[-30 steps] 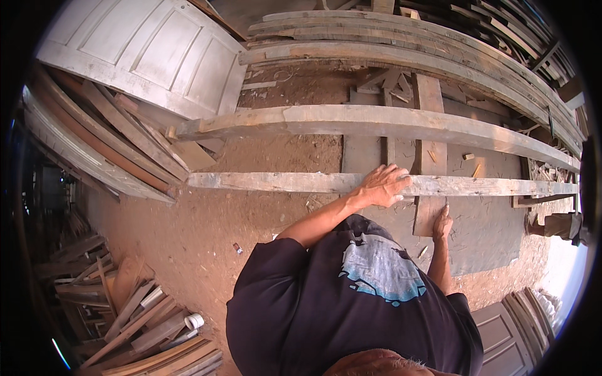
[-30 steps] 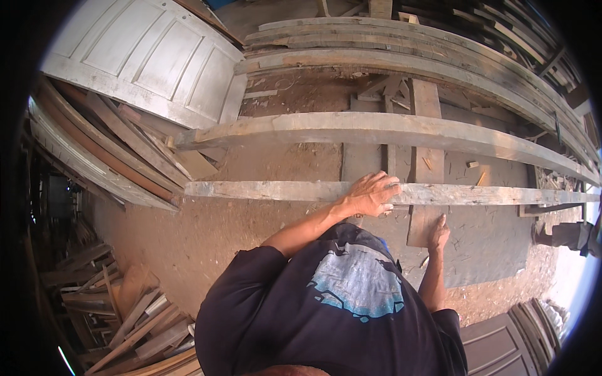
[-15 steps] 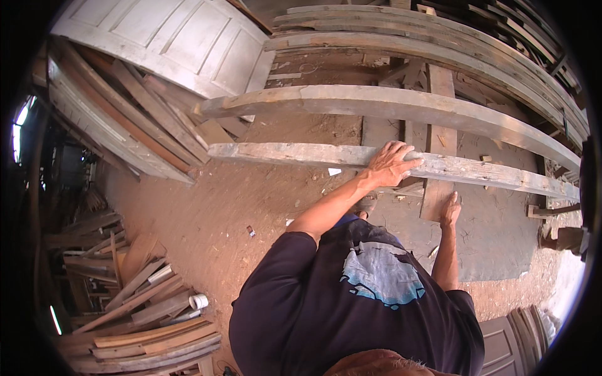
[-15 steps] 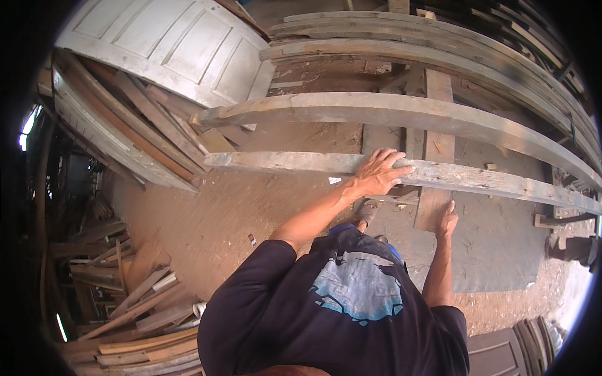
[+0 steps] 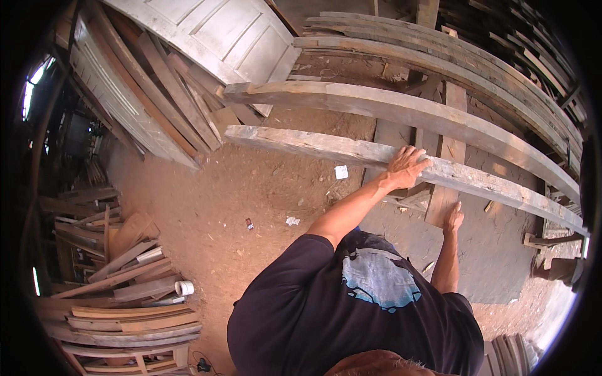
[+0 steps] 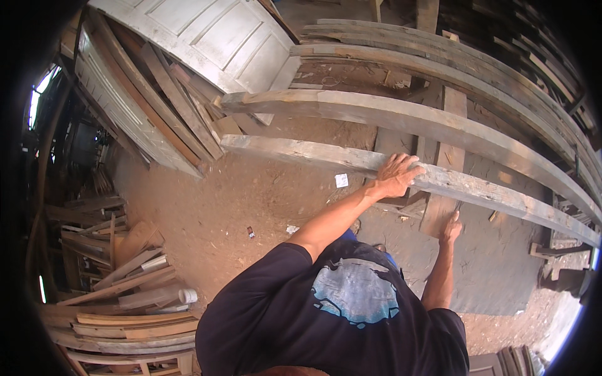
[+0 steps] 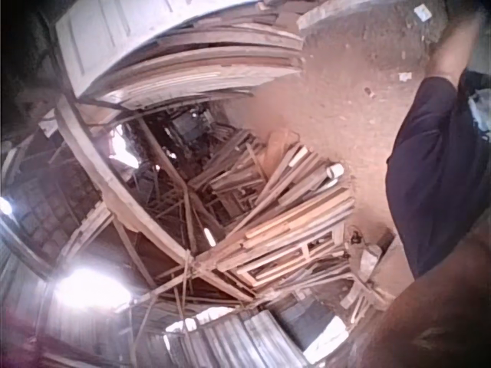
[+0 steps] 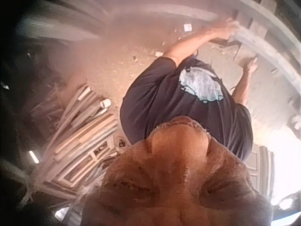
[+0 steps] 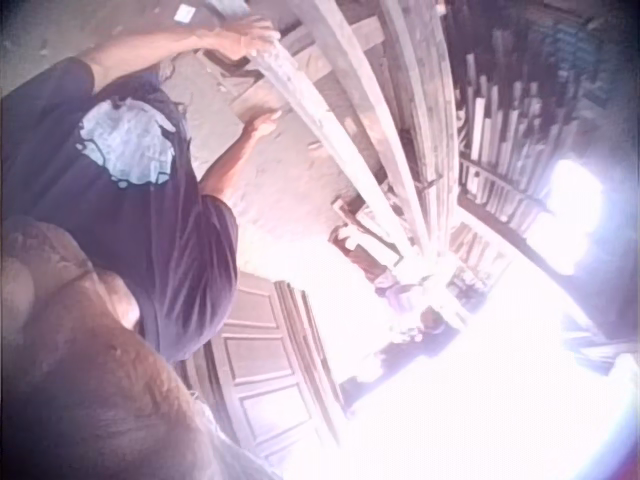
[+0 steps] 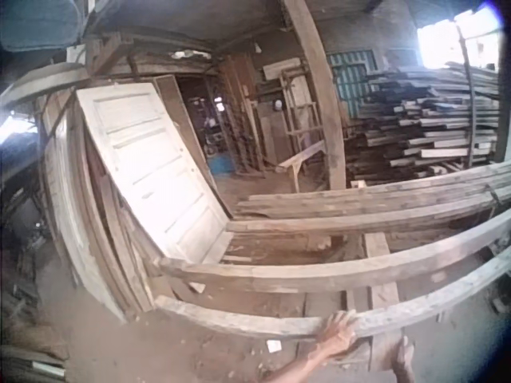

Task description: The person picks up a long wooden plank, inspects it by turning it over, and places it back on a rack. They then pick up a smaller piece of wood, examine it, and place it on the floor before walking through the workshop.

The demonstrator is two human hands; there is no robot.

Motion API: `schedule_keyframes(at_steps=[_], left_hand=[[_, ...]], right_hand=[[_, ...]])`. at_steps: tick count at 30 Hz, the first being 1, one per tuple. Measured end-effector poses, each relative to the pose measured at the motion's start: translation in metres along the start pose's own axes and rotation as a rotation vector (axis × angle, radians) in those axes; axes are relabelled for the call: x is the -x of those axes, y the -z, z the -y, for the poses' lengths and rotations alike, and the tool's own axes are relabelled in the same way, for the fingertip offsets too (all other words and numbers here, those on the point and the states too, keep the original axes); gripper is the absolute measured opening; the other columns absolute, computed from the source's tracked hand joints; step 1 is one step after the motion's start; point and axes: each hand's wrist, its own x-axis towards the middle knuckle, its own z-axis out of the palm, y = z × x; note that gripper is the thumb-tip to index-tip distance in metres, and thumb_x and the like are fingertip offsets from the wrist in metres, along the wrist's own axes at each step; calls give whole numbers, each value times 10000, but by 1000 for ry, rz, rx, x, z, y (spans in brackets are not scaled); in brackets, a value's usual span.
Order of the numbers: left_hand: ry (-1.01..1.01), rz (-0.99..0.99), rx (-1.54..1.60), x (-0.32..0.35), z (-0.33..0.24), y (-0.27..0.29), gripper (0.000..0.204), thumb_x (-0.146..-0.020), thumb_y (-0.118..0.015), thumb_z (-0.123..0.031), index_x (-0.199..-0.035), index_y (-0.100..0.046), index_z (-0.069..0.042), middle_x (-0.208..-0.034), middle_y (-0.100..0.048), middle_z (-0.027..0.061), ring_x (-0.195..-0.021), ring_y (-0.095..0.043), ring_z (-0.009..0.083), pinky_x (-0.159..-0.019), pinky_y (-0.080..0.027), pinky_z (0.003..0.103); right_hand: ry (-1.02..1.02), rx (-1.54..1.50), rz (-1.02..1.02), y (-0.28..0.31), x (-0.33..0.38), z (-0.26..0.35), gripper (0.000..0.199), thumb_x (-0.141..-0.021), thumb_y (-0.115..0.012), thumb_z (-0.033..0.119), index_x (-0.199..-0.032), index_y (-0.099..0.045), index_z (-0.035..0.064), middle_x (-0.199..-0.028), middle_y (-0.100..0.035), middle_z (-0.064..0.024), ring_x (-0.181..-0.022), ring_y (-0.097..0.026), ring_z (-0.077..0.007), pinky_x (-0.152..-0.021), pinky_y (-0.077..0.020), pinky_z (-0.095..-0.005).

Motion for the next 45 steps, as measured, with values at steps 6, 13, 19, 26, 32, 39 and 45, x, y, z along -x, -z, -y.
schedule_keyframes(at_steps=[6,13,19,26,32,39,45], left_hand=[[-15,-199,62,30,-11,10,481,-779,-756,-203,-1149,-505,-27,-1444,-355,284,-1359,-331,460,-1145,-260,566],[456,309,294,226,58,9,462,-813,-702,-264,-1204,-570,-57,-1304,-561,237,-1217,-528,423,-1032,-427,501],[929,521,361,479,162,-51,468,-828,-648,-404,-1139,-648,-54,-1134,-659,248,-1029,-652,399,-862,-526,472],[1645,131,662,646,190,-51,474,-807,-670,-434,-948,-673,19,-946,-702,236,-874,-683,363,-782,-542,429],[1729,-381,743,660,189,-39,451,-776,-782,-377,-1060,-685,-41,-1027,-702,162,-971,-662,246,-851,-523,365],[1810,-371,678,634,199,11,456,-824,-693,-422,-1100,-681,-59,-1035,-708,186,-949,-682,295,-828,-540,395],[1652,-336,621,693,208,-43,438,-854,-642,-443,-935,-708,-18,-929,-710,199,-871,-689,284,-758,-531,421]], right_hand=[[118,228,-234,3,4,11,591,-986,-496,456,-1189,-608,-88,-1134,-640,-323,-1063,-615,-452,-934,-471,-486],[523,370,-424,-14,55,94,540,-956,-581,401,-1276,-559,-33,-1220,-555,-315,-1161,-511,-462,-1005,-400,-521],[693,572,-498,-74,152,228,482,-940,-591,402,-1240,-613,27,-1377,-484,-281,-1244,-472,-454,-1036,-358,-562],[1205,358,114,-271,244,348,383,-915,-637,338,-1193,-632,74,-1384,-498,-209,-1247,-480,-407,-1032,-383,-521],[1253,420,422,-409,362,394,405,-913,-636,361,-1207,-627,83,-1367,-512,-168,-1241,-483,-401,-1023,-392,-524],[1205,545,772,-465,398,414,379,-917,-620,359,-1145,-657,58,-1136,-665,-230,-1079,-628,-408,-915,-486,-496],[1296,646,776,-499,437,449,350,-920,-606,333,-1123,-666,54,-1040,-688,-241,-985,-664,-414,-861,-518,-488]])
